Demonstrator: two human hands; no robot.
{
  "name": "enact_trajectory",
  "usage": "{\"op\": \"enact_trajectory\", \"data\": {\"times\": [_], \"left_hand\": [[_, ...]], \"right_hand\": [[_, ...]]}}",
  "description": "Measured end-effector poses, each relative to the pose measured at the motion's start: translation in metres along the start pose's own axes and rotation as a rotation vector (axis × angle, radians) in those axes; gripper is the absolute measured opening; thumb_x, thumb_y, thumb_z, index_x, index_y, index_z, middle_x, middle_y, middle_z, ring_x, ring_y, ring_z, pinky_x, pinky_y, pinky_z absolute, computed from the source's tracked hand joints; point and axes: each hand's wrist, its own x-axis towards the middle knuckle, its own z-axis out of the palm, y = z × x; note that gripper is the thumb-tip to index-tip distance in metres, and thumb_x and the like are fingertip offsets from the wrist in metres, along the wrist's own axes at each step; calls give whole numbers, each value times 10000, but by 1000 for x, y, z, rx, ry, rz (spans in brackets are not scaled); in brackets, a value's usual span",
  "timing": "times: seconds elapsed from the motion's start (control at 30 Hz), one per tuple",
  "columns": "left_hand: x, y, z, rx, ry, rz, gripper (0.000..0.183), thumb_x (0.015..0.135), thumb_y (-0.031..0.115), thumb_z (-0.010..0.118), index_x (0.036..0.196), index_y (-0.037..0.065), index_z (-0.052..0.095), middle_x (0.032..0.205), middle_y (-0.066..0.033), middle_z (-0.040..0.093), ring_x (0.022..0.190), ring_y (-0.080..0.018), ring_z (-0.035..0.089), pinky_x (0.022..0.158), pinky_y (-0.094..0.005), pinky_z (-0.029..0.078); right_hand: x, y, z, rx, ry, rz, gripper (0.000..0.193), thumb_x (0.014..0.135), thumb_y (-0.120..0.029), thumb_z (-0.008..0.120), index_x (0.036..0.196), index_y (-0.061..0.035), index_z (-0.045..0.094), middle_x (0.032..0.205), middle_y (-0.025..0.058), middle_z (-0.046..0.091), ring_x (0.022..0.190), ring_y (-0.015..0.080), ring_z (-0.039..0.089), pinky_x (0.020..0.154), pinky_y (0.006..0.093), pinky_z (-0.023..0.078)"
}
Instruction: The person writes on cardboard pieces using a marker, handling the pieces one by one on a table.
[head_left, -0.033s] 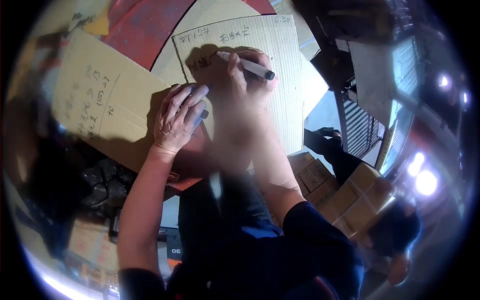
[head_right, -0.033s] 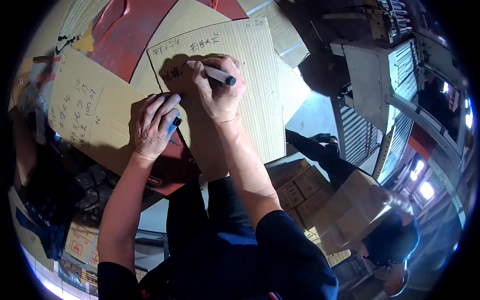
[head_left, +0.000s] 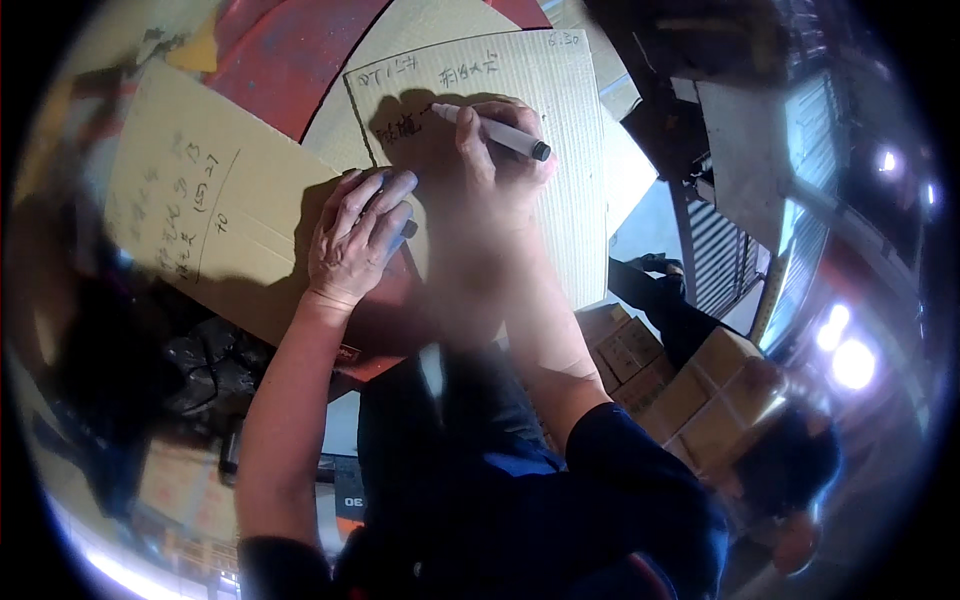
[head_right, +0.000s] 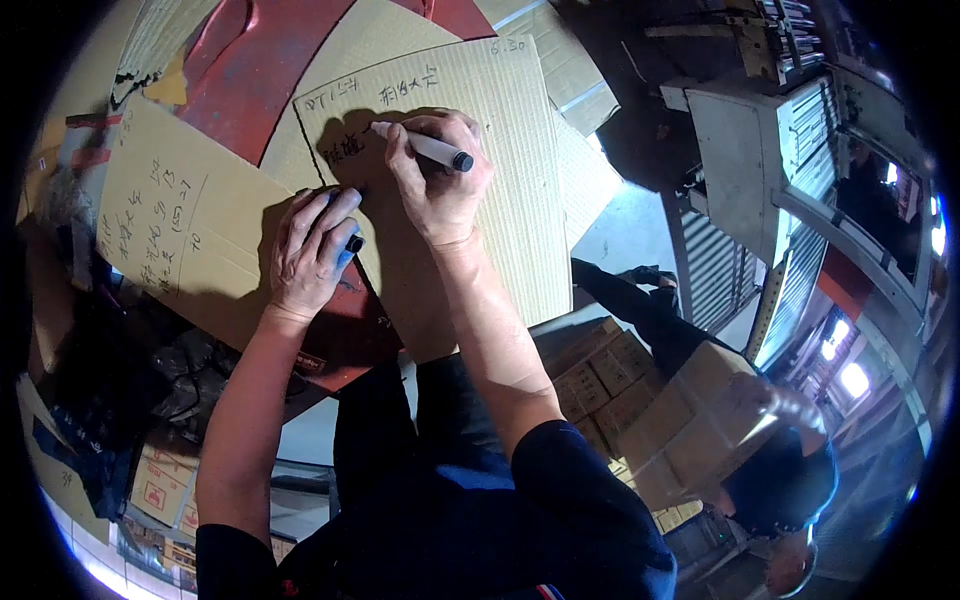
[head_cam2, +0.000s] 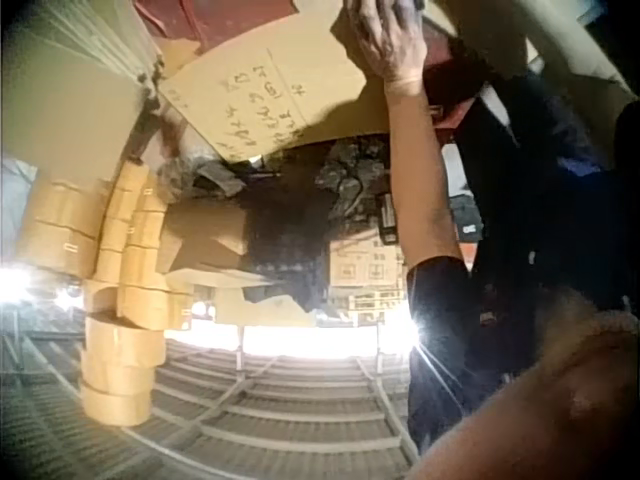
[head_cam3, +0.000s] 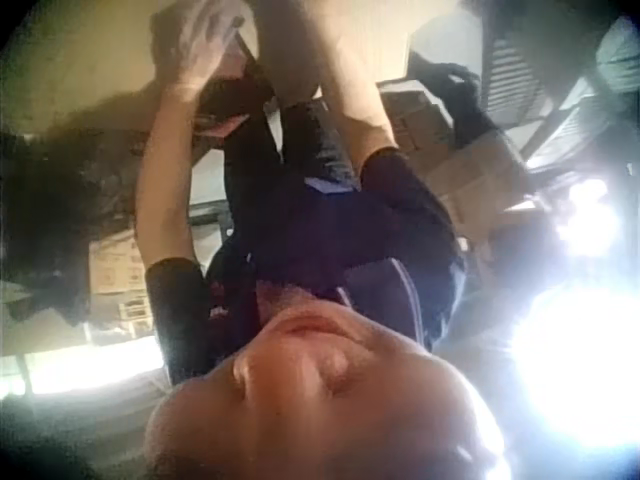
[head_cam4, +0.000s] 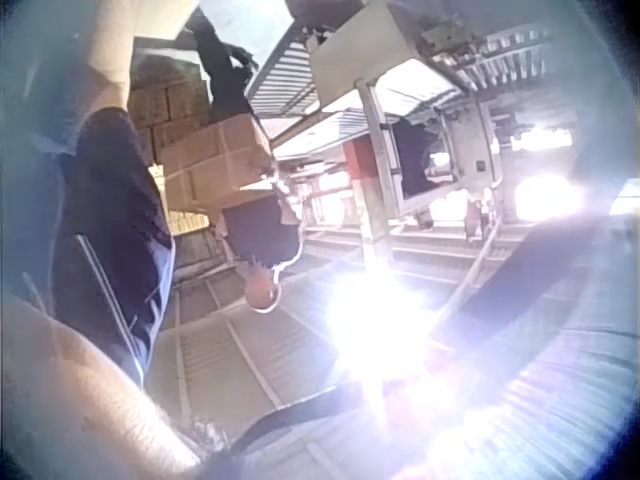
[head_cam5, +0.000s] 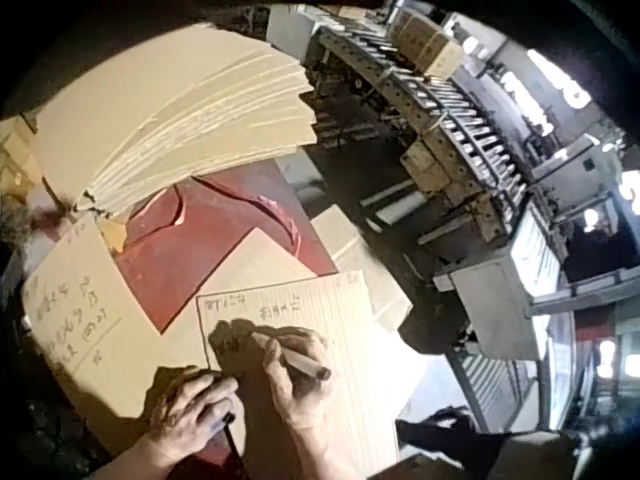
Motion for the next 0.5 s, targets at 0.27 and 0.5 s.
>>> {"op": "enact_trajectory", "data": {"times": [0.27, 0.5], "left_hand": [[-2, -1, 2, 3, -17, -10, 378, 804, 149, 770, 1137, 134, 591, 1407, 14, 607, 1321, -230, 517, 1137, -459, 440], [-3, -2, 1, 8, -37, -2, 397, 795, 158, 787, 1139, 138, 590, 1409, 20, 605, 1318, -231, 512, 1124, -452, 446]], "right_hand": [[0, -2, 1, -7, 4, -26, 145, 805, -94, 829, 859, -61, 698, 791, 75, 689, 788, 268, 682, 853, 395, 527], [3, 16, -11, -234, -135, -343, 156, 788, -87, 833, 847, -69, 691, 793, 62, 679, 831, 275, 681, 846, 386, 527]]}}
